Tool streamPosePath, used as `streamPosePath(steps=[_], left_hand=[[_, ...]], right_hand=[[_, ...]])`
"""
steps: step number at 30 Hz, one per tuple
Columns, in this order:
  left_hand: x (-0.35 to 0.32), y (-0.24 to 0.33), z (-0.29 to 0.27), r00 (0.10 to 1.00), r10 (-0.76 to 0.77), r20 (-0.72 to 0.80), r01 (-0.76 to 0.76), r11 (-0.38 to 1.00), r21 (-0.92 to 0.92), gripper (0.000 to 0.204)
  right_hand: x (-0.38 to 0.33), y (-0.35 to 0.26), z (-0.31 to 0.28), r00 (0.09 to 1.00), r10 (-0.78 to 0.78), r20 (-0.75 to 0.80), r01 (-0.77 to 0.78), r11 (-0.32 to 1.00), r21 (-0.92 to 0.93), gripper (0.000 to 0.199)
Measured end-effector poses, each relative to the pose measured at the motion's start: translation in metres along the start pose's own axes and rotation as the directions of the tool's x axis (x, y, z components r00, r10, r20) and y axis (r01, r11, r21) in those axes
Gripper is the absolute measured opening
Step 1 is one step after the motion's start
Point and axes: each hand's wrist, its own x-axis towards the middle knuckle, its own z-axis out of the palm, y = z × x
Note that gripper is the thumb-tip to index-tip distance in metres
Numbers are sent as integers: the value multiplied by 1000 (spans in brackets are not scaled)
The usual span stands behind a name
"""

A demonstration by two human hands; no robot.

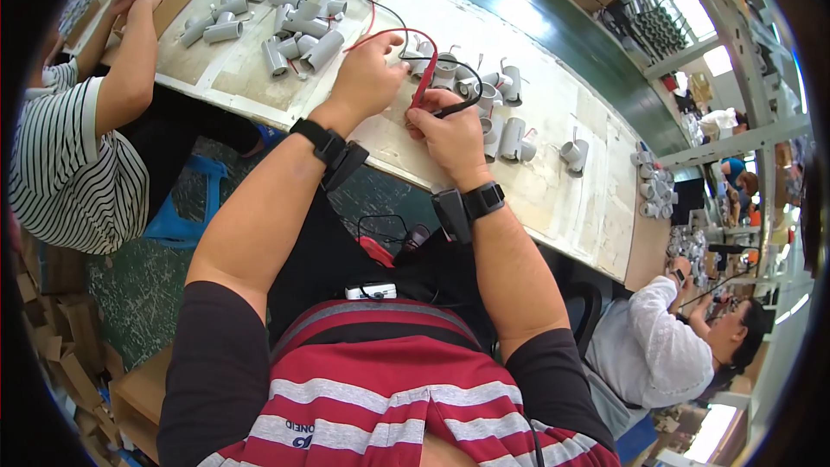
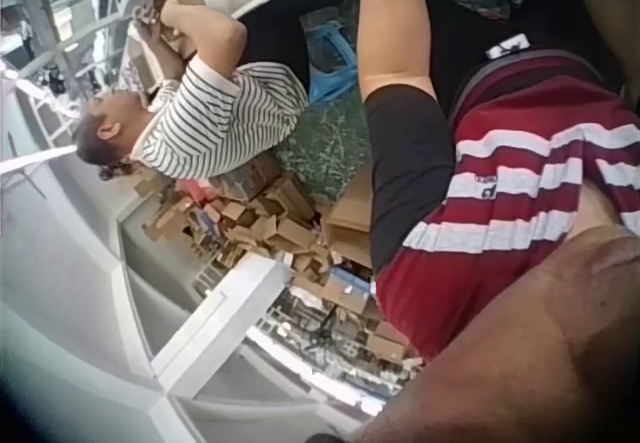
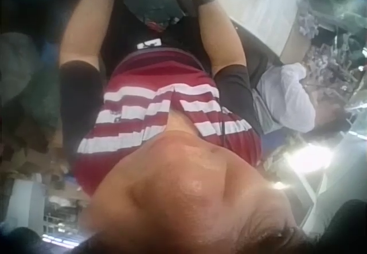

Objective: The person tests plastic components by picking them up one at a time, touching a red probe and a black probe to the internal contacts, and setting them back on the table.

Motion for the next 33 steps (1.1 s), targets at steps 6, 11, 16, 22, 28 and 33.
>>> streamPosePath(steps=[6,11,16,22,28,33], left_hand=[[15,2,21,988,-157,-7,153,950,272,55],[19,31,26,939,-341,49,281,840,464,66],[24,44,32,935,-351,46,262,773,578,67],[10,24,22,984,-177,37,166,967,192,50],[-54,16,-40,986,-168,15,167,986,20,49],[-94,21,-68,931,-310,191,341,926,-160,37]], right_hand=[[-4,-6,-5,999,42,-9,-40,981,190,28],[0,-30,-16,1000,11,-1,-10,942,337,29],[10,-58,-31,1000,7,-16,-2,962,272,31],[9,-53,-34,999,48,-25,-36,932,360,32],[2,-36,-20,998,55,-29,-37,905,425,33],[-1,-22,0,998,54,-26,-37,894,448,34]])
